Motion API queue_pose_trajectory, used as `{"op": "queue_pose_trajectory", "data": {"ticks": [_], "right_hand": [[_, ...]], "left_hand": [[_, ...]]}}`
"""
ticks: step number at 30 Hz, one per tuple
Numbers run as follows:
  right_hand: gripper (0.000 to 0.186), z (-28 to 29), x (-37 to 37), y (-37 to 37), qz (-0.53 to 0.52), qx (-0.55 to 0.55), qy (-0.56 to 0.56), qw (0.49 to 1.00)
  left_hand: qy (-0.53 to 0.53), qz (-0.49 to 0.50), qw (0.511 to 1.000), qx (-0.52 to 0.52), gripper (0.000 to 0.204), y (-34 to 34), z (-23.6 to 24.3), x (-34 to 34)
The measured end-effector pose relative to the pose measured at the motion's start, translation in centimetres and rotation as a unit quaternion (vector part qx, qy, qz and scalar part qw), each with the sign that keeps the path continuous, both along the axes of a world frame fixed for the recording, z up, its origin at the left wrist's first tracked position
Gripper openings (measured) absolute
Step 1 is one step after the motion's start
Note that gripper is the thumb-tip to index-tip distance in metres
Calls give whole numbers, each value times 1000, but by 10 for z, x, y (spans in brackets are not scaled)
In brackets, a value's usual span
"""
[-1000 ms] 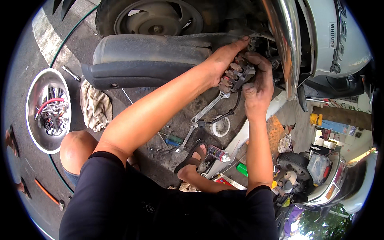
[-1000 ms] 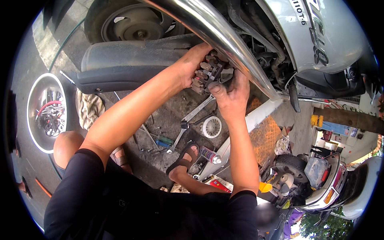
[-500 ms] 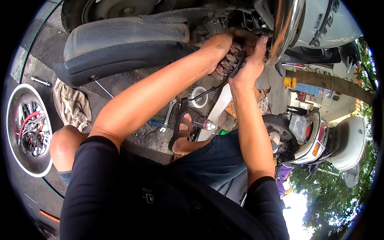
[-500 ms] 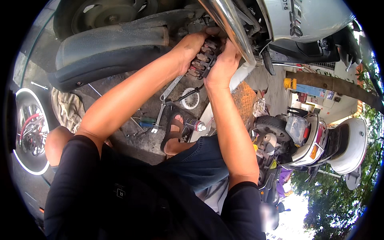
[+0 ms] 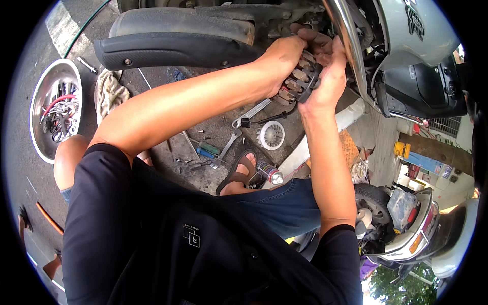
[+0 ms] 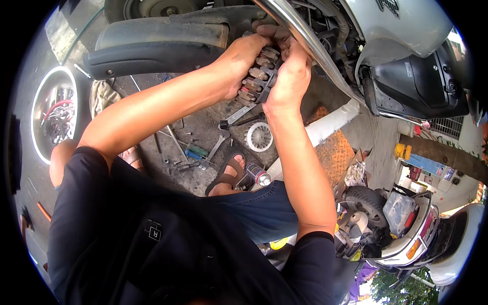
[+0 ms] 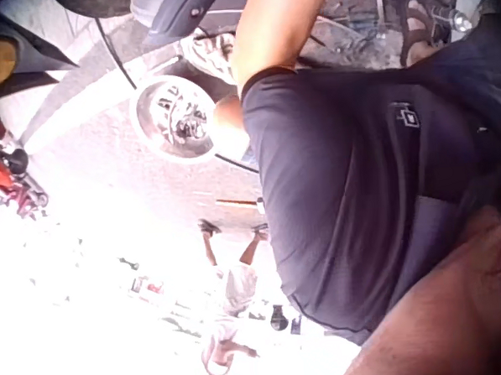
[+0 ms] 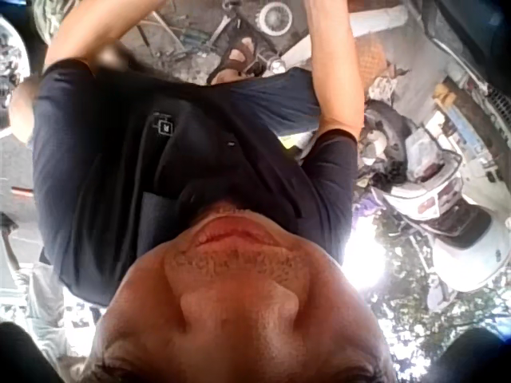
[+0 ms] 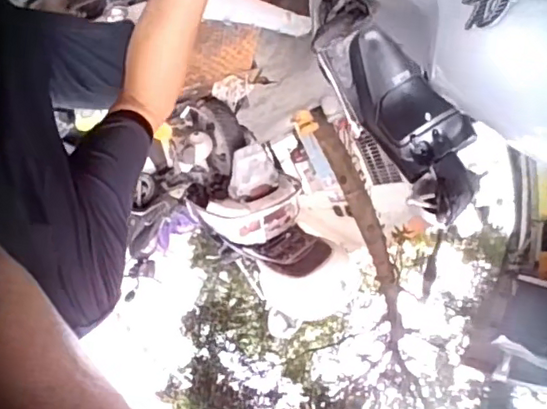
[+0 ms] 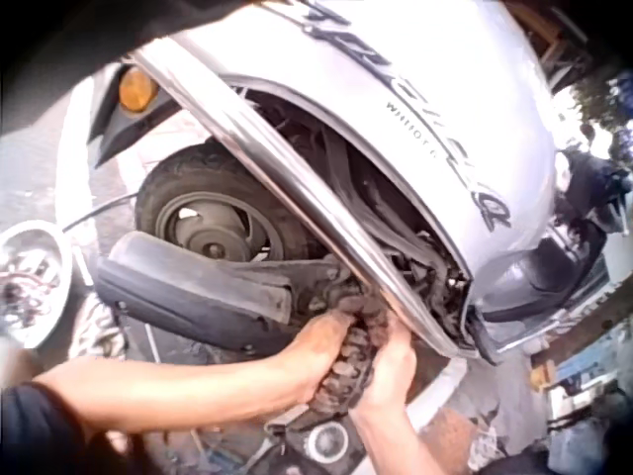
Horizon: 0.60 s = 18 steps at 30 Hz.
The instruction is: The person handles a motorcycle stator component by hand, turning it over and placing it into the engine housing area of the vehicle.
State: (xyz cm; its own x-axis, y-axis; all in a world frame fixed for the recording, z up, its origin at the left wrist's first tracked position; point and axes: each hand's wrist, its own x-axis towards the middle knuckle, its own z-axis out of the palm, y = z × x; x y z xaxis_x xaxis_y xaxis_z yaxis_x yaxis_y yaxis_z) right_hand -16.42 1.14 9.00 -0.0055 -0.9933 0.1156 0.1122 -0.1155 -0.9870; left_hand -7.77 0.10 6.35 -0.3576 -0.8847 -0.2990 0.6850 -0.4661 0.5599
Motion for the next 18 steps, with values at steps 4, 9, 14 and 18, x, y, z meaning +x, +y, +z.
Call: {"op": "queue_pose_trajectory", "data": {"ticks": [4, 9, 14, 18], "right_hand": [[48, 0, -4, 4, 39, 12, -43, 998], [45, 2, -14, 13, 82, 5, -66, 994], [43, -8, -20, 9, 96, -59, -47, 993], [43, -6, -16, 21, 99, -35, -127, 986]], "left_hand": [[-78, 20, 996, 31, 27, 11, 17, 1], [-125, 36, 991, 30, 29, 30, 28, -4], [-142, 82, 986, 20, 29, 31, 25, -12], [-178, 137, 973, -50, 28, 34, 12, -15]]}}
